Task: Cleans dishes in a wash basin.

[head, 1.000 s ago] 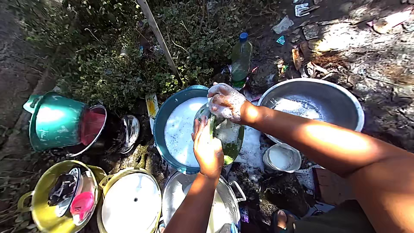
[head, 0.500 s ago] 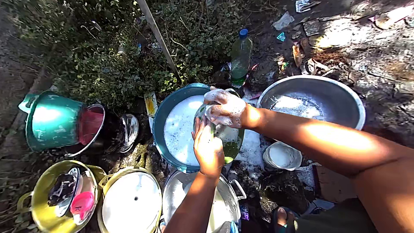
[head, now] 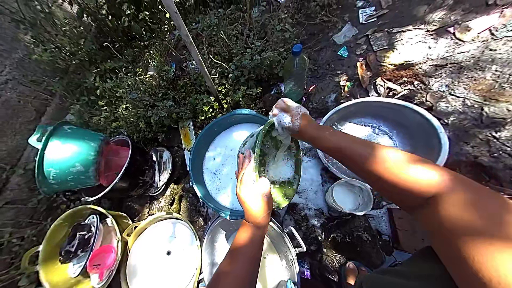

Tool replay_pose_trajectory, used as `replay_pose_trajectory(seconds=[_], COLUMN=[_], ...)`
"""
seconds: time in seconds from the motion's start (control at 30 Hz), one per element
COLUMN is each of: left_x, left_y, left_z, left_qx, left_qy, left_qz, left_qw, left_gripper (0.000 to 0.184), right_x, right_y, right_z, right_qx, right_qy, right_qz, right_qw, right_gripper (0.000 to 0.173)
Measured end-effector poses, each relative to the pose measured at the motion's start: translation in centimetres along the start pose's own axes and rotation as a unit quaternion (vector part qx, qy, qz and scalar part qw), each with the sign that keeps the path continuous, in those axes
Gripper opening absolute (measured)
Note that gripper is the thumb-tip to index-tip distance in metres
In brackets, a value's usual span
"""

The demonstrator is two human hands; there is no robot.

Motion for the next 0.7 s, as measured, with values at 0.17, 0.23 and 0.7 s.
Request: replay_pose_trajectory(seconds=[0.17,0.23,0.7], left_x=[-0.5,-0.6,-0.3], left_y=[0.2,-0.2,-0.2], left_z=[0.6,0.7,1.0], left_qx=[0.024,0.042,0.044], left_qy=[-0.006,-0.011,-0.023], left_qz=[0.032,0.033,0.060], left_qw=[0.999,0.999,0.997], left_gripper=[0.050,0.052,0.054], right_x=[-2.0,-3.2,-2.6], right_y=[-6.8,-8.1,-3.6], right_z=[-1.5,-1.7,0.2], right_qx=[0.143,0.209,0.047], right_qy=[0.022,0.010,0.077], right_qz=[0.018,-0.008,-0.027], right_qw=[0.989,0.978,0.996], right_gripper=[0.031,0.031,0.024])
Point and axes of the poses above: each hand's wrist, its own z-axis towards the middle knuckle, its own x-axis out of the back of the hand, y = z × x, the point moved 10 cm from there along z, towards the middle knuckle, and after that the axes turned 5 degrees about z, right-handed, at the moved point
